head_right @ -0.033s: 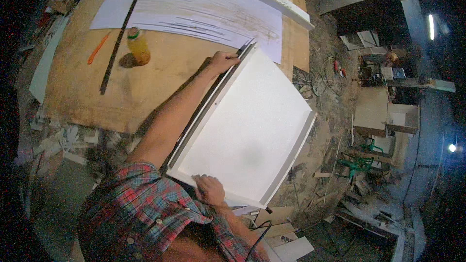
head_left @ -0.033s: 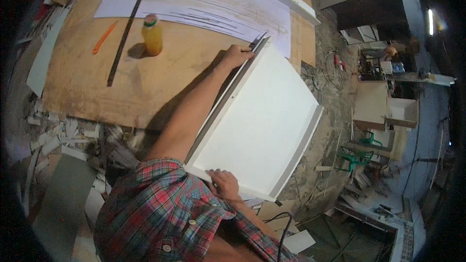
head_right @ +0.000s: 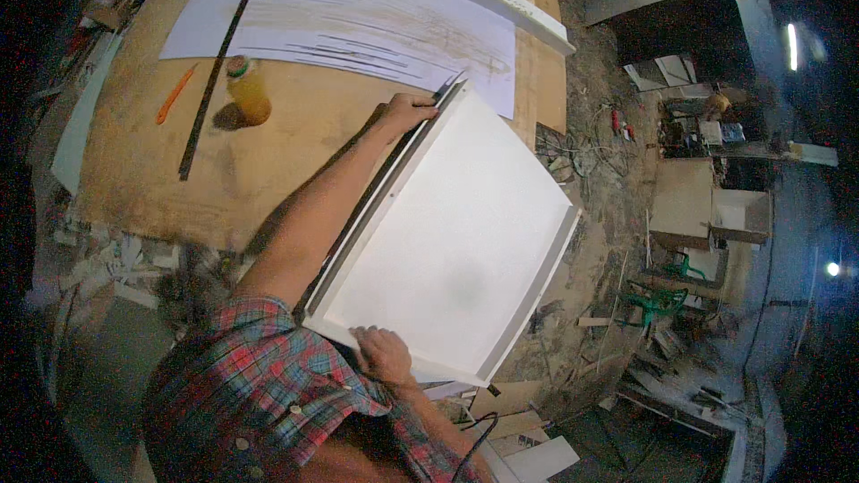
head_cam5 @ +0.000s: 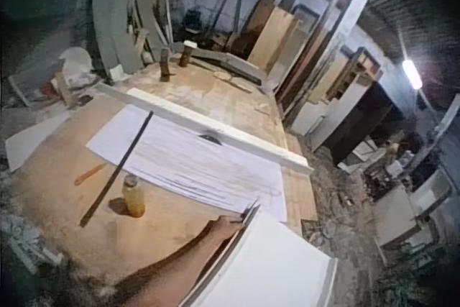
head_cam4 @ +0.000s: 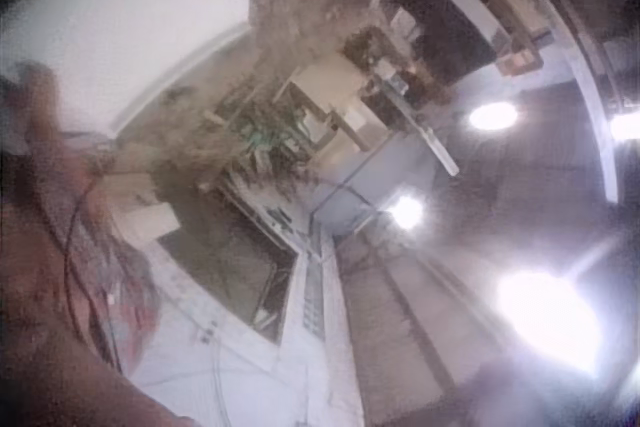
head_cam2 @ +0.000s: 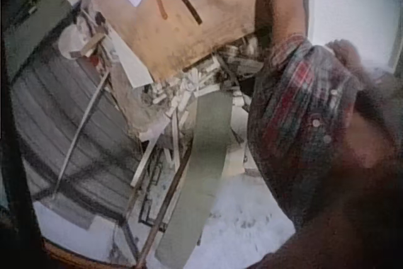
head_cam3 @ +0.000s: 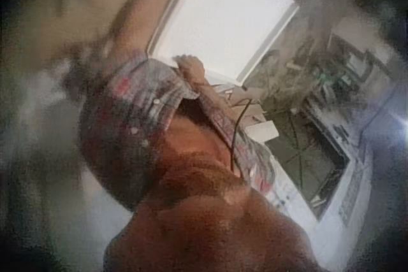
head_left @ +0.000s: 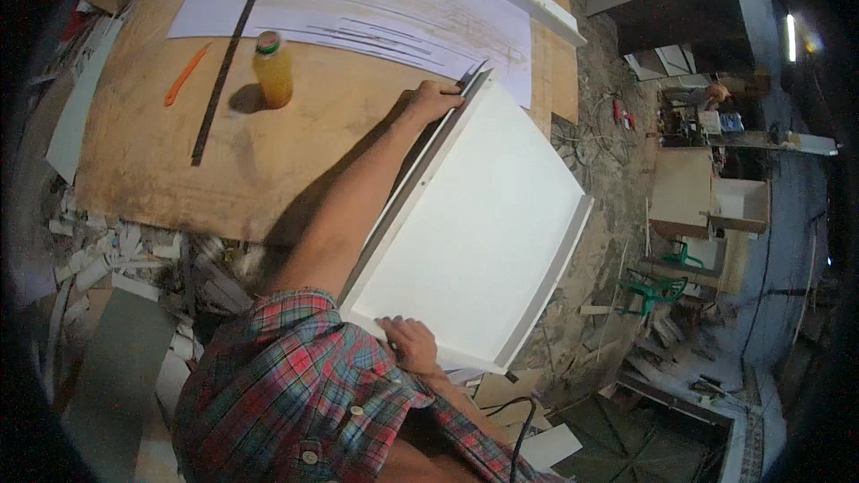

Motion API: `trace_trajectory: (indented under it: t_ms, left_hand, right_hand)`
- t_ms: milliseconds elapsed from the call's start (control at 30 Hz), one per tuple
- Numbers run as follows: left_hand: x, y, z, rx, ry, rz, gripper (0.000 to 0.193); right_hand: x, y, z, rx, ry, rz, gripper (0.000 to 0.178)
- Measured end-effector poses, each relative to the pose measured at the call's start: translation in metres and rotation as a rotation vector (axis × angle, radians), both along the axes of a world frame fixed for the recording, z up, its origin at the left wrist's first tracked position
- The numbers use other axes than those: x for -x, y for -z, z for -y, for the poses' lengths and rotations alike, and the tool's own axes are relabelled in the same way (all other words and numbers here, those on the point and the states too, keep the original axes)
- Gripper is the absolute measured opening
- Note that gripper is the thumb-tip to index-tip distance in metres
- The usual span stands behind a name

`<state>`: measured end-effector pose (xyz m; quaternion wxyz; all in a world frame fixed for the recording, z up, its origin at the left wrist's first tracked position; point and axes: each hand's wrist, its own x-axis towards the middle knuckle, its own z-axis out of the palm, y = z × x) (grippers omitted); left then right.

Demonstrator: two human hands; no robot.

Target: The person assembles a white rectangular frame by applying glue to thin wooden strips and attaching them to the frame's edges. They use a yellow bottle to apply glue and a metal ruler to align the strips, working in a cluttered workshop.

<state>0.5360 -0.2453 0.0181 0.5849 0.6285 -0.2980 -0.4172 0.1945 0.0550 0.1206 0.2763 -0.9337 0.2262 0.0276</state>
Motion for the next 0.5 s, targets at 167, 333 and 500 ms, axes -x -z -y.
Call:
trace_trajectory:
  t_ms: [167, 333, 500]
  left_hand:
    - [-0.011, -0.004, 0.008, -0.102, 0.116, -0.251, 0.041]
    - [-0.016, -0.007, 0.013, -0.153, 0.154, -0.241, 0.042]
    - [-0.014, -0.016, 0.01, -0.192, 0.142, -0.282, 0.045]
  right_hand:
    - [-0.005, -0.005, -0.001, -0.024, -0.006, -0.04, 0.051]
    - [-0.002, -0.006, 0.003, -0.028, -0.031, -0.094, 0.051]
    - [0.0, -0.004, 0.002, -0.014, -0.008, -0.051, 0.052]
